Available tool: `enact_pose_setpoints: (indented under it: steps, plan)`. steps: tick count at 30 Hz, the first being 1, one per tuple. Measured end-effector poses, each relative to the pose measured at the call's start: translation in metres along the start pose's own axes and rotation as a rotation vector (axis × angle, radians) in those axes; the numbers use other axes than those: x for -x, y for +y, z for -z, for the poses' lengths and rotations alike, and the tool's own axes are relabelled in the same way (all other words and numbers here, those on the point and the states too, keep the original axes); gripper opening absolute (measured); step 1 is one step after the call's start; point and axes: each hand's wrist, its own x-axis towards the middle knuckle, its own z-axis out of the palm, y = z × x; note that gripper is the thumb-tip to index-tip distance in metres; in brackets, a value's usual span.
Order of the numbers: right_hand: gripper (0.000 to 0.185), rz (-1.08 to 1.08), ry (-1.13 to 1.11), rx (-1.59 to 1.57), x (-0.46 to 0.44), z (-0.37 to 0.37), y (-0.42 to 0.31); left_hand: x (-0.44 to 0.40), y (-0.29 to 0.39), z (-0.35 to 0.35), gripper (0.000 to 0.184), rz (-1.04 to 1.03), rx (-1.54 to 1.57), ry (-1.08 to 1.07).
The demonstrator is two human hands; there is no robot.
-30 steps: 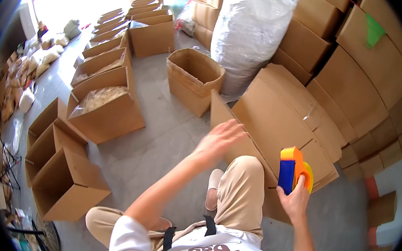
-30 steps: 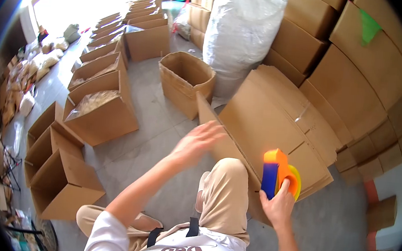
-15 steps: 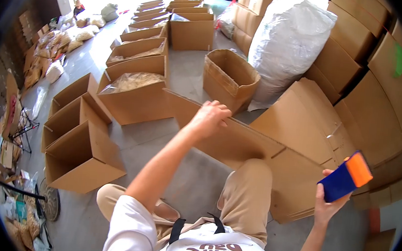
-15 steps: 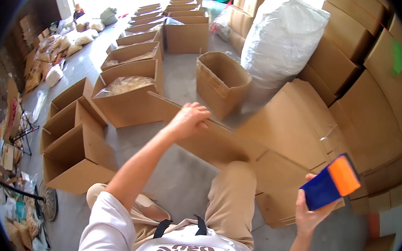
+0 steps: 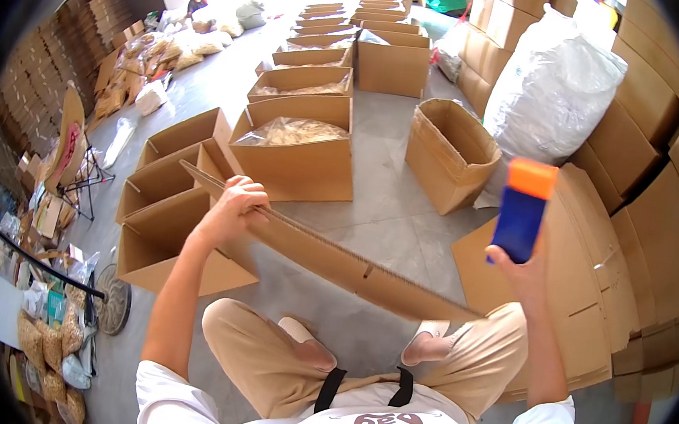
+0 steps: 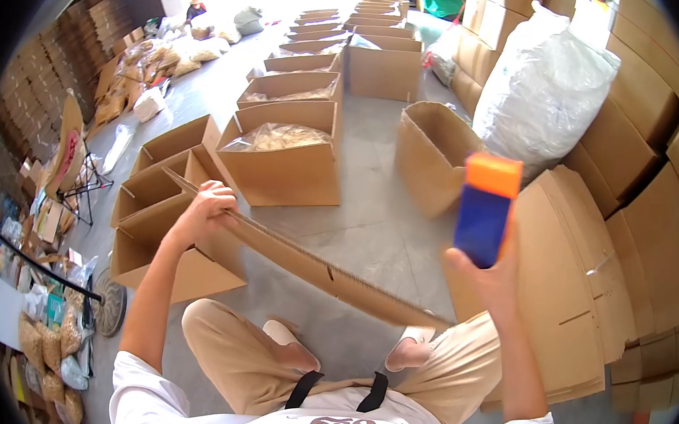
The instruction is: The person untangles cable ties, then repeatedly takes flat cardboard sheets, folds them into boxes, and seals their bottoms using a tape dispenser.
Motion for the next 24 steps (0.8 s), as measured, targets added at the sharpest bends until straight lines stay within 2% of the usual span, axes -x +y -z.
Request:
enact_pose_setpoints:
  steps: [1,2,3,5,6,7,8,9,11,12,13,15,16,18,23,24]
  plan:
    - [0.072,-0.014,-0.081,-0.009,-0.002,-0.012,0.008,0.008,-0.005,-0.006,0.018,0.018,-0.006,0.002]
    - [0.082,-0.144,-0.19,0.005,0.003,-0.024,0.008,0.015,-0.011,-0.017,0.015,0.026,0.045,-0.021]
    - [0.087,-0.028,-0.247,0.047,0.007,-0.041,0.01,0.021,-0.016,-0.031,0.013,0.033,0.098,-0.044]
    - [0.092,-0.137,-0.422,0.124,0.022,-0.061,0.034,0.041,-0.011,-0.067,0.016,0.173,-0.009,0.035]
    - [0.096,-0.14,-0.486,0.163,0.031,-0.069,0.039,0.05,-0.013,-0.086,0.015,0.274,0.066,0.082]
    - [0.101,-0.142,-0.547,0.202,0.04,-0.076,0.044,0.057,-0.012,-0.101,0.023,0.387,0.244,0.163]
    - [0.109,-0.129,-0.569,0.164,0.052,-0.083,0.054,0.059,-0.007,-0.111,0.028,0.448,0.257,0.263]
    - [0.111,-0.143,-0.65,0.257,0.059,-0.085,0.048,0.06,-0.001,-0.12,0.033,0.512,0.274,0.358]
    - [0.11,-0.253,-0.778,0.254,0.073,-0.089,0.043,0.057,0.011,-0.139,0.037,0.572,0.364,0.6]
    - [0.11,-0.256,-0.791,0.254,0.076,-0.091,0.038,0.054,0.018,-0.145,0.049,0.703,0.364,0.66]
    - [0.105,-0.313,-0.829,0.306,0.079,-0.093,0.032,0.054,0.022,-0.151,0.049,0.714,0.364,0.662]
    - [0.101,-0.366,-0.869,0.36,0.079,-0.094,0.029,0.052,0.027,-0.158,0.06,0.81,0.665,0.846]
    - [0.103,-0.421,-0.85,0.306,0.078,-0.093,0.031,0.054,0.032,-0.152,0.066,0.798,0.738,0.818]
    - [0.105,-0.48,-0.796,0.152,0.077,-0.091,0.043,0.059,0.03,-0.156,0.063,0.802,0.743,0.822]
    - [0.107,-0.563,-0.753,0.219,0.08,-0.085,0.051,0.089,0.018,-0.183,0.06,0.714,0.647,0.73]
    - [0.108,-0.562,-0.753,0.215,0.083,-0.085,0.053,0.094,0.026,-0.183,0.065,1.06,0.89,0.649]
